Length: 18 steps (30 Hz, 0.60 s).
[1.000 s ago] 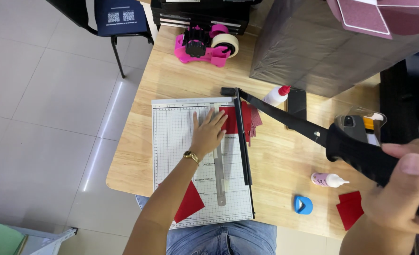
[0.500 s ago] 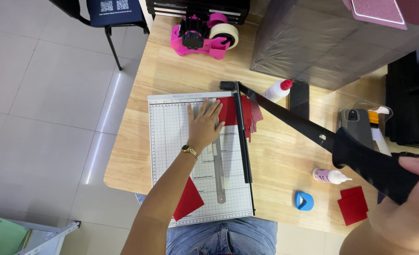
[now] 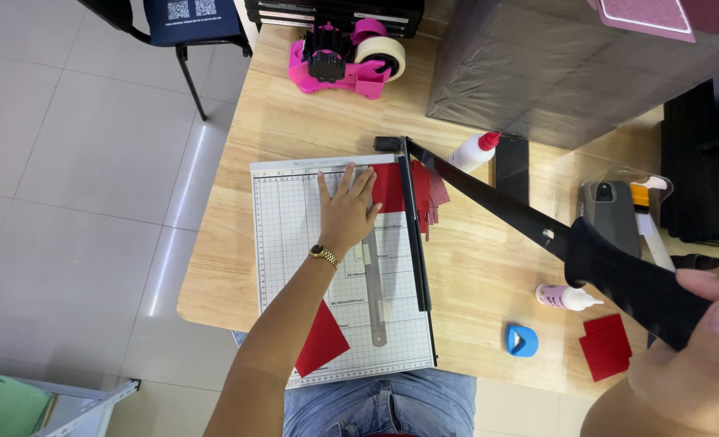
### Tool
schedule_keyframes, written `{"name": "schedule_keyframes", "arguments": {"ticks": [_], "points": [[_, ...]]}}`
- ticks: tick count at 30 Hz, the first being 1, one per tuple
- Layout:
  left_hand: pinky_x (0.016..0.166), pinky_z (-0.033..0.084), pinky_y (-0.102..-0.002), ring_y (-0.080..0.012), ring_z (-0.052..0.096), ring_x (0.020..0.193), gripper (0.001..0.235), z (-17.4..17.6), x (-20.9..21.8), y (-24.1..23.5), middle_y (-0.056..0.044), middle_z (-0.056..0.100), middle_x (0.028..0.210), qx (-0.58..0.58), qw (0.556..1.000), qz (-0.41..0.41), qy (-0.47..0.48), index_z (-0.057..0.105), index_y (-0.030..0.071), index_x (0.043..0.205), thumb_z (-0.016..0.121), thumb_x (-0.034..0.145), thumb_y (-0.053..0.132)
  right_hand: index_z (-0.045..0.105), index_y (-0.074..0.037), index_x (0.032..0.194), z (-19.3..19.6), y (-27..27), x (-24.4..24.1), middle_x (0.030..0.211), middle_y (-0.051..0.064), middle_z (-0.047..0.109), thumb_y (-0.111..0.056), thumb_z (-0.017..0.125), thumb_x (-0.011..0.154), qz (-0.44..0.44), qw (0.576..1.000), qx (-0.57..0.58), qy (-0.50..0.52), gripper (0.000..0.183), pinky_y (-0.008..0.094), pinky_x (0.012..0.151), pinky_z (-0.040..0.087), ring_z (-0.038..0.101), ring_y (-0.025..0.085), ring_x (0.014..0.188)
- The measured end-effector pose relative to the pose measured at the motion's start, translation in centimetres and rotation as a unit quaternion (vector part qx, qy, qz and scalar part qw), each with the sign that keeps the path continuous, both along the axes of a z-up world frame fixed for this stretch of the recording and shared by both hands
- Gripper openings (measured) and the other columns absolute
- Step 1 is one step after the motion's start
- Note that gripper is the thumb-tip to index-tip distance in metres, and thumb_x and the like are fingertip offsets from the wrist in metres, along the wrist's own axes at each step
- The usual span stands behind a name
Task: Cut red cardstock with a paper trimmer and assemble a decorative box using glue and tape.
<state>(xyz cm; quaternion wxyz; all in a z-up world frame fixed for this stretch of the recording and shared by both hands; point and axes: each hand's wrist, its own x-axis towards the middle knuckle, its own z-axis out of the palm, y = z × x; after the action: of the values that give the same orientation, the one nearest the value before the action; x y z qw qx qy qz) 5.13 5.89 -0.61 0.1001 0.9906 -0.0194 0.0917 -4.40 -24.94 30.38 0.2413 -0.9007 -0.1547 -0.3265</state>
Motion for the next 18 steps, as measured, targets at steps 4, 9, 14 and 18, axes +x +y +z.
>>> {"name": "schedule_keyframes", "arguments": {"ticks": [4, 9, 14, 18], "points": [[0.116, 0.012, -0.076, -0.0246, 0.028, 0.153, 0.061, 0.0, -0.1, -0.1, 0.005, 0.047, 0.157, -0.009, 1.000, 0.002, -0.003, 0.047, 0.016, 0.152, 0.047, 0.101, 0.050, 0.053, 0.019, 0.103, -0.3, 0.2, 0.1, 0.108, 0.031, 0.053, -0.003, 0.039, 0.136, 0.020, 0.996, 0.087, 0.026, 0.043, 0.053, 0.106, 0.044, 0.056, 0.045, 0.108], [0.117, 0.010, -0.075, -0.0242, 0.027, 0.153, 0.060, 0.0, 0.0, -0.8, 0.001, 0.044, 0.159, -0.031, 0.999, 0.007, 0.010, 0.047, 0.011, 0.150, 0.052, 0.098, 0.040, 0.053, 0.019, 0.099, 0.1, 1.2, 0.6, 0.103, 0.028, 0.051, -0.010, 0.036, 0.133, 0.022, 0.995, 0.099, 0.025, 0.048, 0.050, 0.100, 0.040, 0.054, 0.043, 0.103], [0.118, 0.004, -0.074, -0.0225, 0.016, 0.155, 0.057, 1.7, -0.9, -1.9, 0.000, 0.029, 0.166, -0.039, 0.993, -0.036, 0.110, 0.036, 0.024, 0.155, 0.031, 0.105, 0.049, 0.053, 0.017, 0.098, 0.1, 1.7, 0.9, 0.095, 0.025, 0.049, -0.013, 0.040, 0.128, 0.036, 0.987, 0.157, 0.015, 0.044, 0.046, 0.098, 0.039, 0.049, 0.037, 0.096], [0.121, 0.009, -0.070, -0.0232, 0.027, 0.152, 0.053, 1.1, -2.9, -3.8, -0.006, 0.040, 0.161, -0.045, 0.993, -0.069, 0.083, 0.047, 0.018, 0.149, 0.040, 0.103, 0.042, 0.054, 0.018, 0.101, 0.3, 2.0, 0.8, 0.098, 0.027, 0.050, -0.011, 0.040, 0.127, 0.041, 0.986, 0.159, 0.024, 0.042, 0.046, 0.102, 0.041, 0.051, 0.037, 0.096]]}}
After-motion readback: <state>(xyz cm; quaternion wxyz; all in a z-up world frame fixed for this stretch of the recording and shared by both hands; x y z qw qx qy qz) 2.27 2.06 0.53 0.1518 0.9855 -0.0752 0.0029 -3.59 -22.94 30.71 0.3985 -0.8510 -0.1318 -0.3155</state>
